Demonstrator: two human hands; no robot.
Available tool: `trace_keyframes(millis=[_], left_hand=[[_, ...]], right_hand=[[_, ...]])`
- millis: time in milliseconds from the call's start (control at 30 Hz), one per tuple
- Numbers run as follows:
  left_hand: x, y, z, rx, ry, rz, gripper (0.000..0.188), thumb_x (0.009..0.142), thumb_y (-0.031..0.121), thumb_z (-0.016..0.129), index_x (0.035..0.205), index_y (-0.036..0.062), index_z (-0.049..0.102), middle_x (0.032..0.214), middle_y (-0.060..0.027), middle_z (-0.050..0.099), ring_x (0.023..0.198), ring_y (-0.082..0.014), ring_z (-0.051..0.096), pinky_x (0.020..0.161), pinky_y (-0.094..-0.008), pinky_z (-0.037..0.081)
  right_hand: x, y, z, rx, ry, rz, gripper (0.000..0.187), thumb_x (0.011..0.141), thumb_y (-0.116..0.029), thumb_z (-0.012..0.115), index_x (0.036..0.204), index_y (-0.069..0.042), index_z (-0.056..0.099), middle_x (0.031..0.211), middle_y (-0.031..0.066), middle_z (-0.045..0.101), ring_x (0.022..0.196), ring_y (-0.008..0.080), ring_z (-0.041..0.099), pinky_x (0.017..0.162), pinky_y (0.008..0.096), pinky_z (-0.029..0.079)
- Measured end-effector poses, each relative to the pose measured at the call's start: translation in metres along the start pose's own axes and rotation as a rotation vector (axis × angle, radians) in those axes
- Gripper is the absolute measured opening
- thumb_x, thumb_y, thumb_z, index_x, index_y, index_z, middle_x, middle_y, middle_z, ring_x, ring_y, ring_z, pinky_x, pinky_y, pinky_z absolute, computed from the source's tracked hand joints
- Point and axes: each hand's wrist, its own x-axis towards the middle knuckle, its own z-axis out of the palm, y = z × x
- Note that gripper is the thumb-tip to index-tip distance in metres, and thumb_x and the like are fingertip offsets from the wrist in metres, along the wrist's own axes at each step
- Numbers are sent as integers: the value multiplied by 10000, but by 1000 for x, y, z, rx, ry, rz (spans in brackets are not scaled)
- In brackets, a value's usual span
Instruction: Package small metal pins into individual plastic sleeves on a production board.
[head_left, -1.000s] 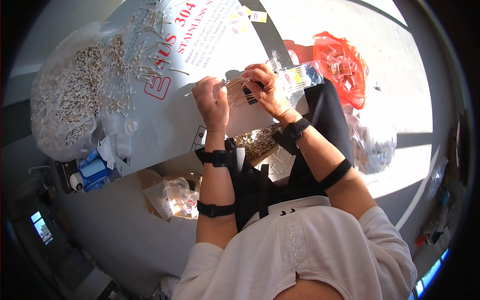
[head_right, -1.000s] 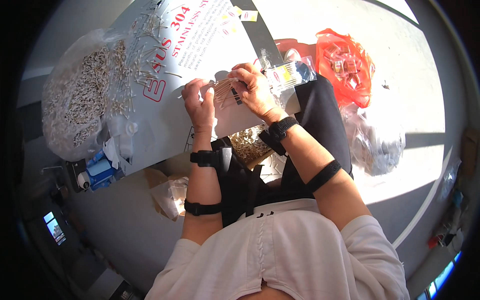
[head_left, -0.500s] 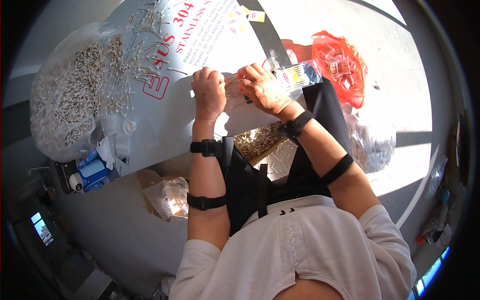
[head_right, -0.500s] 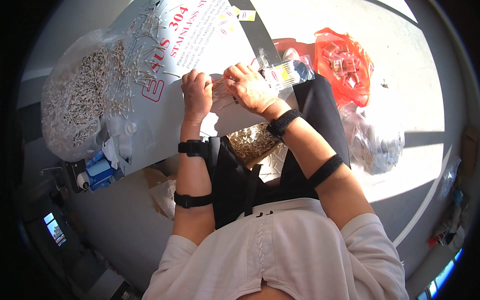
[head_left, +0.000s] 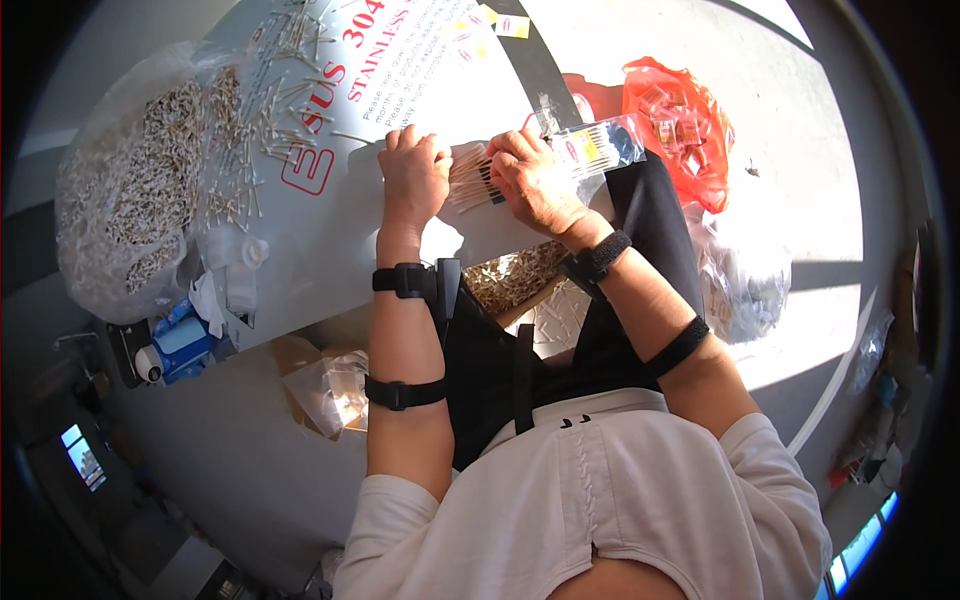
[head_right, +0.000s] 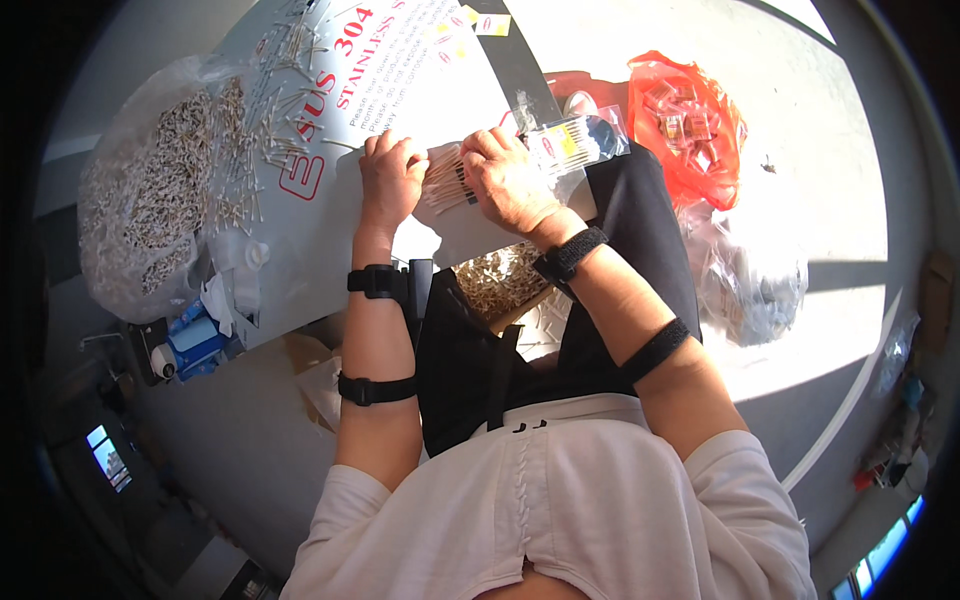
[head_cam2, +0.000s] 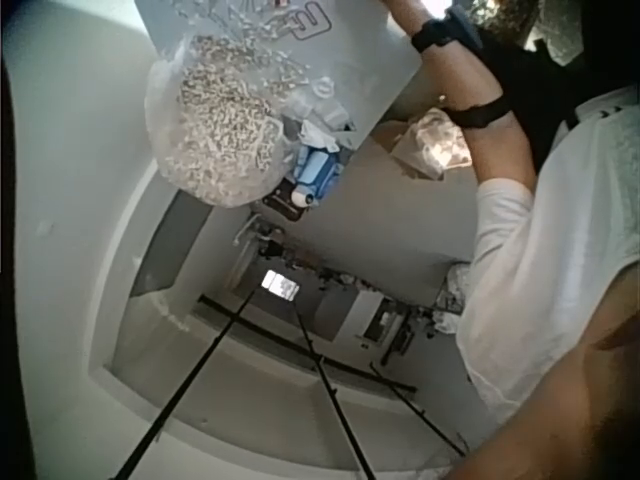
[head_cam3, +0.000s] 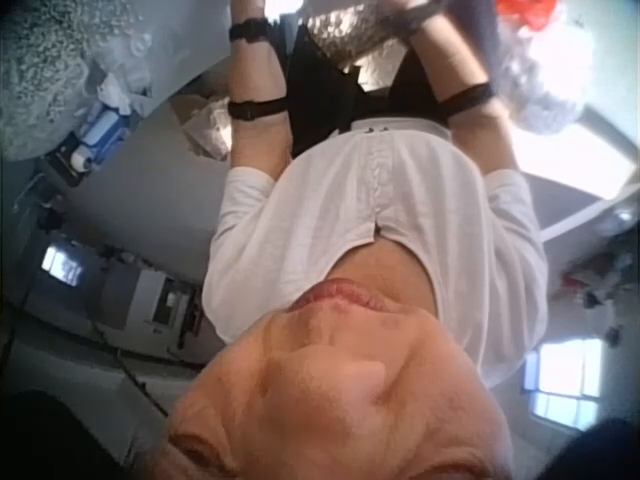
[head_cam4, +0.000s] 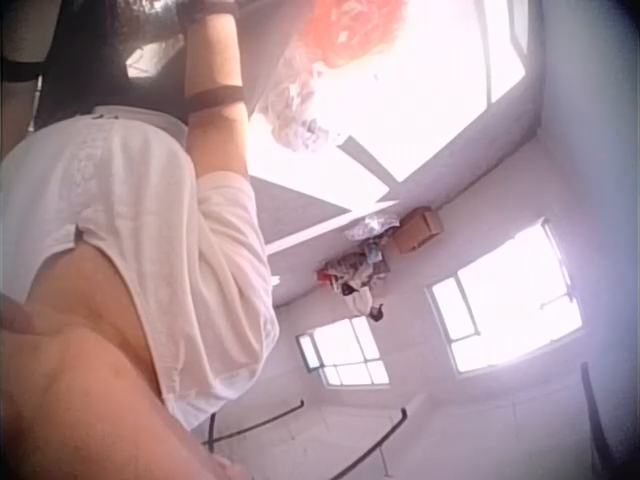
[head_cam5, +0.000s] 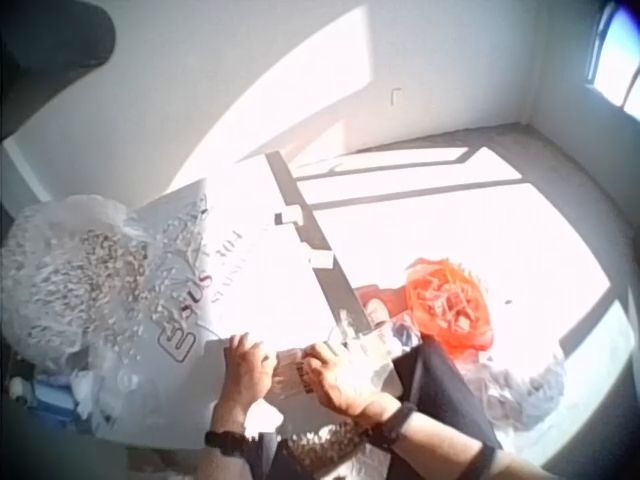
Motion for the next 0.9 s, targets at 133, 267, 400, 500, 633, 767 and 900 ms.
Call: trace_keyframes(millis=[133, 267, 400, 500, 633, 767, 900], left_hand=[[-9, 10, -8, -55, 67, -28, 147, 712, 81, 725, 819, 111, 629, 972, -48, 569, 992, -283, 502, 817, -430, 421], [-9, 15, -13, -35, 33, 56, 153, 699, 89, 728, 821, 112, 639, 980, -42, 573, 1006, -281, 498, 828, -424, 416], [-9, 14, -9, -14, 16, 72, 136, 705, 102, 718, 817, 101, 641, 984, -44, 571, 1016, -280, 495, 835, -425, 411], [-7, 12, -5, -29, 29, 81, 115, 731, 105, 692, 828, 78, 637, 989, -56, 569, 1014, -288, 492, 840, -429, 406], [0, 2, -7, 51, 68, -26, 94, 755, 59, 635, 849, 51, 633, 993, -82, 566, 1000, -302, 487, 842, -441, 400], [2, -2, -4, 106, 55, -35, 98, 767, 44, 613, 864, 55, 624, 994, -93, 565, 1000, -311, 488, 825, -452, 406], [-6, 9, -3, 38, 48, -33, 113, 768, 83, 664, 875, 70, 630, 1005, -86, 565, 1002, -307, 492, 817, -447, 414]], right_hand=[[-5, -4, -6, 8, 3, 21, 112, 769, -60, 611, 860, 6, 610, 1003, 107, 574, 956, 287, 538, 866, 394, 454], [-13, -9, -9, 10, -9, 21, 112, 766, -62, 609, 856, 2, 602, 1008, 99, 575, 939, 282, 540, 848, 386, 462], [-19, -14, -9, -15, -39, 3, 110, 765, -70, 608, 852, -2, 602, 1020, 92, 570, 926, 275, 537, 826, 372, 460], [-21, -17, -10, -37, -61, -8, 113, 764, -74, 610, 853, -4, 603, 1023, 87, 566, 919, 268, 534, 806, 366, 455], [-23, -17, -7, -34, -75, -30, 104, 766, -76, 609, 844, -7, 597, 1019, 82, 565, 914, 264, 532, 795, 362, 450], [-22, -18, -4, -39, -71, -45, 113, 753, -63, 625, 848, -12, 592, 1018, 81, 565, 919, 263, 532, 798, 361, 451], [-22, -18, -10, 2, 16, 80, 159, 714, -22, 660, 855, -21, 586, 997, 97, 570, 925, 292, 538, 810, 391, 467]])
